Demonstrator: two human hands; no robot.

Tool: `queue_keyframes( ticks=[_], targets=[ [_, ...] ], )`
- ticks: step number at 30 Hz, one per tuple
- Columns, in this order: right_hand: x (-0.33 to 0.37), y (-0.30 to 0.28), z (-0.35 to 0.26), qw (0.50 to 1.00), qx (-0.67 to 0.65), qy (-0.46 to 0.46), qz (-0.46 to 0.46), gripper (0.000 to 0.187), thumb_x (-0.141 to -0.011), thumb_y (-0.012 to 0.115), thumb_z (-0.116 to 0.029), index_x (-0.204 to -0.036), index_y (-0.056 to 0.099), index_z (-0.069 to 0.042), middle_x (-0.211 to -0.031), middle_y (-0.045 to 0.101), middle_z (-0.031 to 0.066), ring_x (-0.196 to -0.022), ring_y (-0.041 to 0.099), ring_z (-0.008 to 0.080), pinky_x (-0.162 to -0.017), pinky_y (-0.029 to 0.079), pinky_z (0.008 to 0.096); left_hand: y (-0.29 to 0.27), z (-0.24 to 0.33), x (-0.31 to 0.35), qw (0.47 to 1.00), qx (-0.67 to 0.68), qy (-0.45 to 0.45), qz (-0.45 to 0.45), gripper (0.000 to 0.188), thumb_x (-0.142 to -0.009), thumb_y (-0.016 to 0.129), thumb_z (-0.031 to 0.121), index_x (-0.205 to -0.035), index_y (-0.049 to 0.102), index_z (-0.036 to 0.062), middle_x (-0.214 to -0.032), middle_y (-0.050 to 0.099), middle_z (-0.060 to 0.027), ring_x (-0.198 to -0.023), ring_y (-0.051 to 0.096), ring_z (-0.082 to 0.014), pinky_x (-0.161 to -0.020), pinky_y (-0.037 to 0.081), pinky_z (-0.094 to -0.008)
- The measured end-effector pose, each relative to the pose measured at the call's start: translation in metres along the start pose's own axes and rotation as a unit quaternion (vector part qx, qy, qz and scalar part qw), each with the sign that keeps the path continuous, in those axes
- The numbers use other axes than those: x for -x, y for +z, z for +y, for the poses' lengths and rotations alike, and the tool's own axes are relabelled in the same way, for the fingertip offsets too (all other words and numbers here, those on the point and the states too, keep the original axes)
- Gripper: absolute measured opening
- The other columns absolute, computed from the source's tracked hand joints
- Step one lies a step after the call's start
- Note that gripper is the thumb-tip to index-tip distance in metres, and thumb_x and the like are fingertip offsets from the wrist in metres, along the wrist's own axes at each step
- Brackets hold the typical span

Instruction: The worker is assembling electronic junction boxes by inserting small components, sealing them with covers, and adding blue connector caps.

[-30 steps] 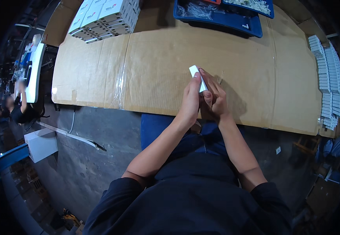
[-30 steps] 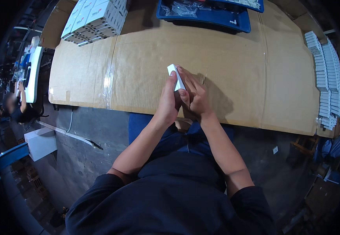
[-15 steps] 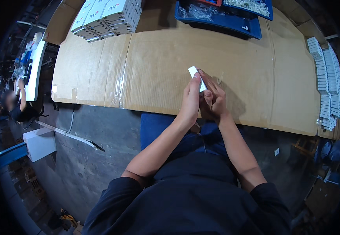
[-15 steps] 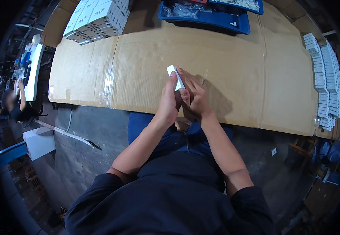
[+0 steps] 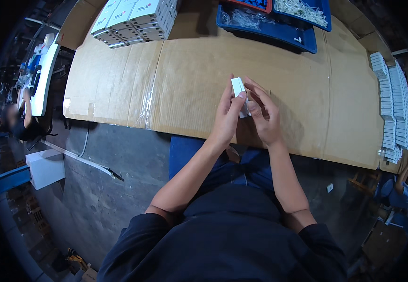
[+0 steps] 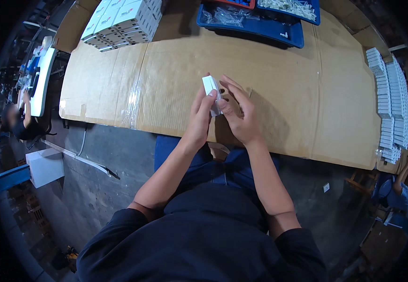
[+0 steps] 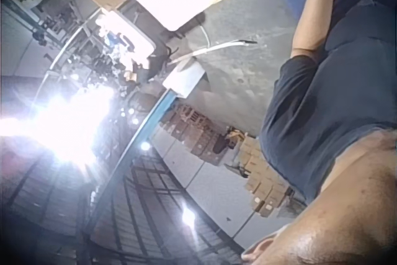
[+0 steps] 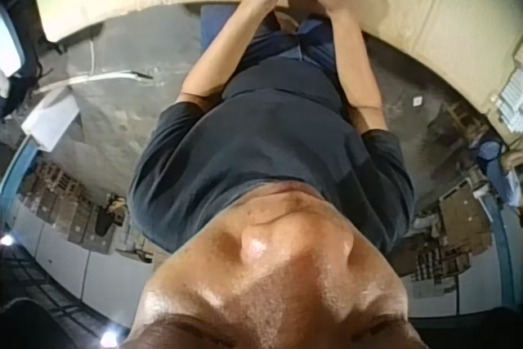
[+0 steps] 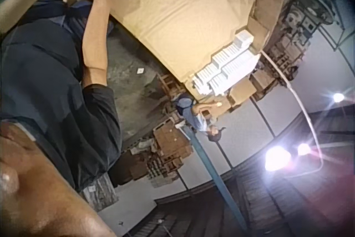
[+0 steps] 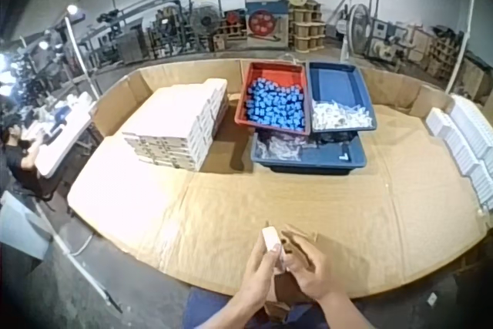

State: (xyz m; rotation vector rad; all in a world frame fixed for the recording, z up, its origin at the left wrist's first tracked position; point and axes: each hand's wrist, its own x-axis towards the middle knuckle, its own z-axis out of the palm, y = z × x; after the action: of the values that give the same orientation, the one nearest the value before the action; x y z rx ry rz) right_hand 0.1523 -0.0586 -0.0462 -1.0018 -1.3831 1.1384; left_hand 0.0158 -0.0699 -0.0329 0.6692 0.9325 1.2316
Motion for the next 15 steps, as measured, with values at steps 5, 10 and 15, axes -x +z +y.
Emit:
queue_keyframes(
  ticks=[5,10,15],
  targets=[
    [0.007,-0.006,-0.013,0.996,0.057,0.043,-0.050,0.053,-0.099,0.074,-0.027,-0.141,0.062,0.003,-0.148,0.062,0.0154,-0.137,0.058,0.0264,-0.116,0.043,0.0380,-0.002,0.005,-0.001,0.999,-0.034,0.021,-0.021,0.073,-0.110,0.055,0.026,-0.169,0.017,0.0054,-0.126,0.056,-0.0043,-0.111,0.053,-0.0107,-0.098,0.046,-0.0270],
    [0.016,-0.007,-0.013,0.984,0.173,-0.005,-0.049,0.046,-0.101,0.070,-0.021,-0.139,0.062,0.004,-0.144,0.064,0.0183,-0.130,0.063,0.0297,-0.110,0.048,0.0385,-0.006,-0.003,-0.003,0.997,-0.069,0.022,-0.030,0.072,-0.111,0.055,0.028,-0.168,0.020,0.0040,-0.126,0.054,-0.0063,-0.109,0.051,-0.0111,-0.096,0.045,-0.0276],
    [0.022,0.001,-0.013,0.968,0.231,-0.075,-0.063,0.038,-0.106,0.057,-0.013,-0.137,0.061,0.009,-0.140,0.063,0.0264,-0.121,0.066,0.0405,-0.101,0.054,0.0425,-0.012,-0.014,-0.006,0.979,-0.161,0.122,-0.031,0.069,-0.110,0.055,0.030,-0.165,0.025,-0.0004,-0.130,0.052,-0.0137,-0.119,0.051,-0.0195,-0.107,0.041,-0.0339]
  ],
)
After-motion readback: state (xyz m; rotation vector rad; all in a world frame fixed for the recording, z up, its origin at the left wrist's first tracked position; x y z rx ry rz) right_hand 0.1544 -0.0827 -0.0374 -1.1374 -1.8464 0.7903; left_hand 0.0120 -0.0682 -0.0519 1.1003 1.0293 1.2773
